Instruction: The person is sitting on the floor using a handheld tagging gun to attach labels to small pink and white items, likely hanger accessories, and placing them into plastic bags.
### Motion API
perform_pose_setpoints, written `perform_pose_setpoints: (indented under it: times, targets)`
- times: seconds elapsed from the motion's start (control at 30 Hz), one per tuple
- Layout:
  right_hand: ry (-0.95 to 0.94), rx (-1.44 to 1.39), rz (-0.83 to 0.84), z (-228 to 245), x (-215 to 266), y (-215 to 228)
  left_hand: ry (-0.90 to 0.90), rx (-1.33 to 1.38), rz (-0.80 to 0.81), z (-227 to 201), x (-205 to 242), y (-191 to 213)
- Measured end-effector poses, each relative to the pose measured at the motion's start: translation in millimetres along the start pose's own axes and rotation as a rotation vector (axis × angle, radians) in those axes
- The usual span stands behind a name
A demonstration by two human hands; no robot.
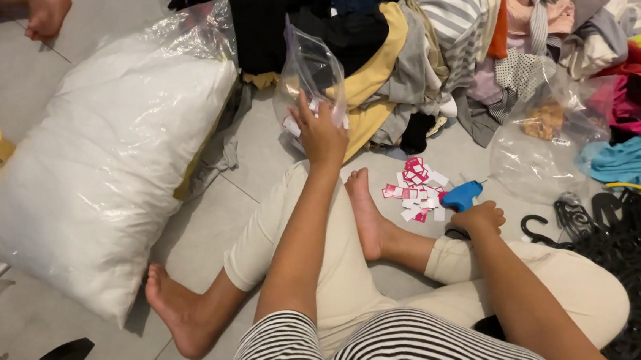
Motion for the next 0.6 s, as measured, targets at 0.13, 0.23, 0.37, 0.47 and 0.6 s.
perform_pose_setpoints:
  times: [0.13,0.23,0.37,0.47,0.6]
  targets:
    - [0.007,-0.196,0.009,-5,-20,3,-0.025,0.179,-0.009,-17,20,23]
    - [0.116,-0.393,0.029,-5,-37,6,-0.059,0.173,0.062,-33,31,34]
    - [0.052,-0.710,0.187,3,-10,30,-0.105,0.226,0.293,-53,56,46]
    - [0.063,-0.798,0.334,11,25,45,-0.151,0.273,0.325,-49,73,52]
    - [0.066,-0.838,0.404,18,93,74,-0.246,0.159,0.139,-38,97,47]
Point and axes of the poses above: each hand's wrist, its own x-axis away from the middle knuckle, its own y-axis out of the back of the hand, z = x × y, the point moved 4 cm from there along -x, towards the middle knuckle, and after that the axes turned 7 degrees about -x, right-handed, at the moved point
